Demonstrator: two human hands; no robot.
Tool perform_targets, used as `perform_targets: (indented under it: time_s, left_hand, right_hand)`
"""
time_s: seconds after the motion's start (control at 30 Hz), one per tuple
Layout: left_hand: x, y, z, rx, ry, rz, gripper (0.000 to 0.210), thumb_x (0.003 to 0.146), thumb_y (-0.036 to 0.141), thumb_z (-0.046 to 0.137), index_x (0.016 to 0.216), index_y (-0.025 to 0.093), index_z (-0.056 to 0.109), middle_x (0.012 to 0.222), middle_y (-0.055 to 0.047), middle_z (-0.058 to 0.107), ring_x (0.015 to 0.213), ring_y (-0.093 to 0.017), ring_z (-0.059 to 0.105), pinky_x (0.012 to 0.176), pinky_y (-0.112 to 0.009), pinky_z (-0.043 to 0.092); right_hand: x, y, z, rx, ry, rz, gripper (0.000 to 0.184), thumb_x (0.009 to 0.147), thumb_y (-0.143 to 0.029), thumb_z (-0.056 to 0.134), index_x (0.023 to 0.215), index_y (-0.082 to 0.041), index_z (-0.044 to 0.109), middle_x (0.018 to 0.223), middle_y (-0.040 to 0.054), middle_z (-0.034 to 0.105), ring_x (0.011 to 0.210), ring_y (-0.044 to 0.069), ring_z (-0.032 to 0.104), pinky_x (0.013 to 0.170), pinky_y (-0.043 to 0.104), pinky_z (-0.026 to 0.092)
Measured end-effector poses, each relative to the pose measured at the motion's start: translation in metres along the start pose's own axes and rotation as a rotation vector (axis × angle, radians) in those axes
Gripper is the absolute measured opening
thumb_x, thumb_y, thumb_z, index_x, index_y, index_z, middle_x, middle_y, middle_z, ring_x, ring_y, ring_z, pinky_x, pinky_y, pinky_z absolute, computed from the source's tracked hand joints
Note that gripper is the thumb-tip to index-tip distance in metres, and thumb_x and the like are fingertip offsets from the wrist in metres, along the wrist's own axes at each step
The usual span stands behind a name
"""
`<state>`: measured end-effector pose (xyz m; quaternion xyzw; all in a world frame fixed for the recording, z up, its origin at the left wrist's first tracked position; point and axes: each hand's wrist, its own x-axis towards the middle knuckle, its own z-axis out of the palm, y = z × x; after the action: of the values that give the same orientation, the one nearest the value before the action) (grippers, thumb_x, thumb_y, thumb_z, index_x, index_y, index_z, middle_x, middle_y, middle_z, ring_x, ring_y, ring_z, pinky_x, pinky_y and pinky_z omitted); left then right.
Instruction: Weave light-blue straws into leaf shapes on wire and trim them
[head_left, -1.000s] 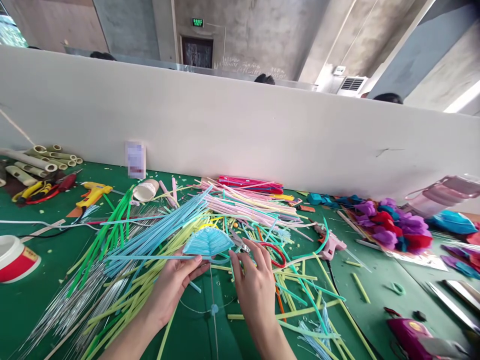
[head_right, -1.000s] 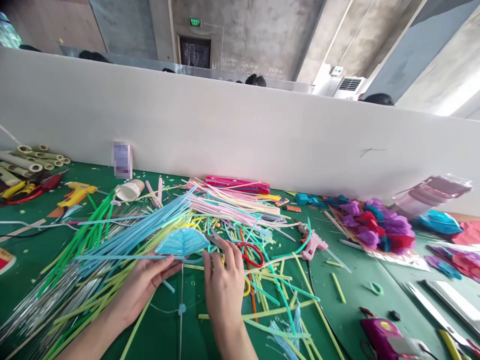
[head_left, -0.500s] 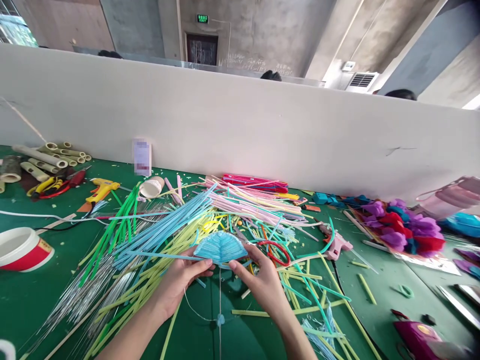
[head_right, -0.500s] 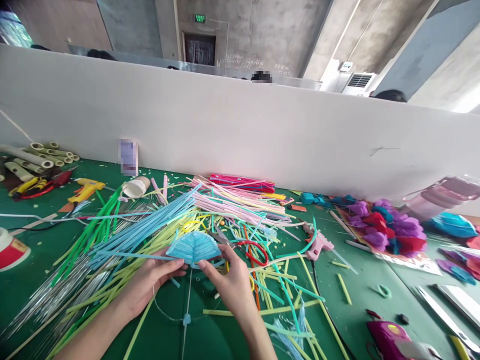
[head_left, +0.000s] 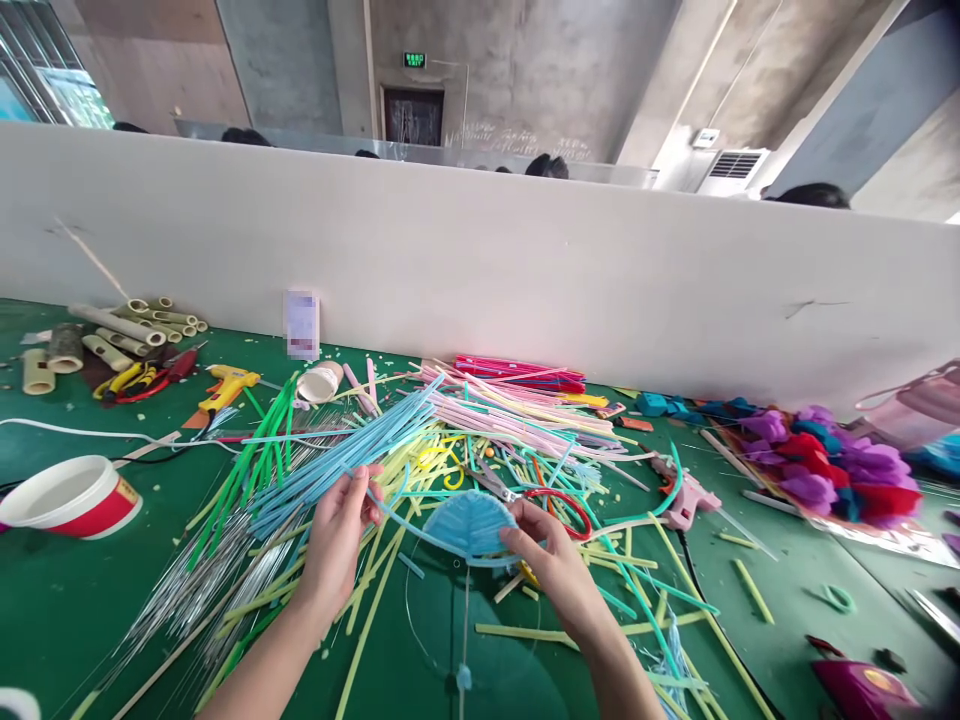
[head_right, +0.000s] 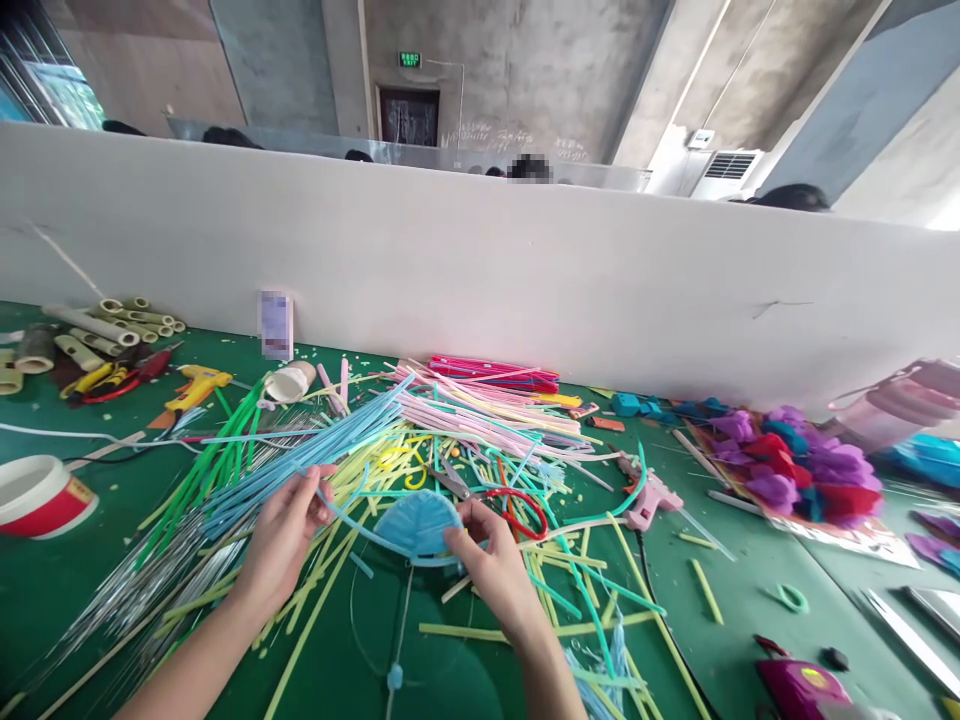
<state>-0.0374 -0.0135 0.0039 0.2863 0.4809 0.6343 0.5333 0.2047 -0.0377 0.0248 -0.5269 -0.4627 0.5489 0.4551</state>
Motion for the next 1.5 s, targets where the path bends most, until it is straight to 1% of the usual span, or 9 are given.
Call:
perform_targets:
  time_s: [0.13, 0.33, 0.5, 0.6, 0.7, 0.93, 1.13, 1.3, 1.5]
  left_hand:
    - [-0.002, 0.0, 0.003, 0.006, -0.02, -0.007, 0.051, 0.079, 0.048, 0.074, 0.118, 0.018, 0.06, 0.073, 0.003, 0.061, 0.059, -0.007, 0.052, 0.059, -0.019, 0.047]
    - [0.006, 0.012, -0.01, 0.027, 0.083, 0.176, 0.057, 0.088, 0.051, 0.062, 0.134, 0.026, 0.041, 0.095, -0.005, 0.068, 0.077, -0.017, 0.067, 0.073, -0.032, 0.056]
    - [0.013, 0.011, -0.025, 0.676, 0.163, 0.71, 0.043, 0.093, 0.037, 0.057, 0.134, 0.027, 0.05, 0.138, -0.014, 0.047, 0.121, -0.029, 0.055, 0.091, -0.041, 0.053]
    - [0.014, 0.006, -0.025, 0.984, 0.175, 1.094, 0.053, 0.091, 0.023, 0.061, 0.142, 0.028, 0.047, 0.146, -0.016, 0.035, 0.133, -0.034, 0.043, 0.098, -0.045, 0.048]
    - [0.013, 0.004, -0.023, 1.18, 0.168, 1.274, 0.062, 0.088, 0.017, 0.065, 0.144, 0.034, 0.046, 0.15, -0.015, 0.03, 0.135, -0.037, 0.04, 0.105, -0.052, 0.041]
    - [0.015, 0.006, -0.024, 1.432, 0.189, 1.14, 0.041, 0.09, 0.024, 0.062, 0.131, 0.03, 0.063, 0.143, -0.014, 0.049, 0.128, -0.038, 0.045, 0.104, -0.056, 0.031]
    - [0.018, 0.008, -0.033, 1.378, 0.112, 1.09, 0.019, 0.09, 0.024, 0.063, 0.1, 0.03, 0.077, 0.097, -0.008, 0.072, 0.101, -0.031, 0.052, 0.093, -0.049, 0.036]
    - [0.005, 0.01, -0.02, 1.176, -0.196, 0.968, 0.016, 0.09, 0.026, 0.062, 0.098, 0.026, 0.075, 0.087, -0.006, 0.073, 0.089, -0.026, 0.055, 0.085, -0.039, 0.043]
    - [-0.027, 0.012, 0.005, 0.915, -0.581, 0.572, 0.016, 0.092, 0.03, 0.057, 0.087, 0.024, 0.072, 0.084, -0.007, 0.066, 0.088, -0.023, 0.062, 0.076, -0.032, 0.049]
  right_hand:
    - [-0.004, -0.003, 0.004, 0.069, -0.04, 0.126, 0.037, 0.072, -0.05, 0.075, 0.084, -0.019, 0.059, 0.071, -0.001, 0.065, 0.067, 0.017, 0.065, 0.054, 0.023, 0.05]
    - [0.003, 0.001, 0.011, 0.363, 0.184, 0.16, 0.043, 0.063, -0.045, 0.086, 0.088, -0.019, 0.062, 0.067, 0.0023, 0.072, 0.063, 0.017, 0.07, 0.056, 0.021, 0.054]
    - [0.008, 0.004, 0.008, 0.472, 0.246, 0.138, 0.039, 0.061, -0.041, 0.088, 0.084, -0.019, 0.064, 0.072, 0.0017, 0.074, 0.068, 0.016, 0.072, 0.059, 0.02, 0.057]
    - [0.007, 0.004, 0.01, 0.456, 0.256, 0.145, 0.038, 0.062, -0.04, 0.087, 0.083, -0.019, 0.064, 0.073, 0.0018, 0.074, 0.069, 0.016, 0.072, 0.061, 0.021, 0.058]
    - [0.005, 0.003, 0.012, 0.434, 0.23, 0.168, 0.036, 0.064, -0.04, 0.086, 0.084, -0.019, 0.065, 0.073, 0.002, 0.075, 0.069, 0.017, 0.073, 0.064, 0.023, 0.059]
    - [0.004, 0.005, 0.014, 0.451, 0.12, 0.206, 0.036, 0.067, -0.038, 0.085, 0.086, -0.019, 0.063, 0.074, 0.003, 0.075, 0.07, 0.017, 0.073, 0.065, 0.022, 0.058]
    - [0.005, 0.008, 0.018, 0.382, 0.176, 0.197, 0.041, 0.065, -0.042, 0.086, 0.088, -0.019, 0.062, 0.075, 0.0039, 0.076, 0.073, 0.021, 0.075, 0.068, 0.026, 0.061]
    - [0.008, 0.014, 0.02, 0.359, 0.211, 0.178, 0.045, 0.063, -0.045, 0.086, 0.09, -0.02, 0.062, 0.076, 0.0038, 0.077, 0.074, 0.02, 0.075, 0.07, 0.027, 0.061]
    - [0.007, 0.012, 0.017, 0.387, 0.206, 0.18, 0.039, 0.067, -0.042, 0.084, 0.09, -0.02, 0.061, 0.079, 0.004, 0.077, 0.078, 0.022, 0.076, 0.078, 0.031, 0.062]
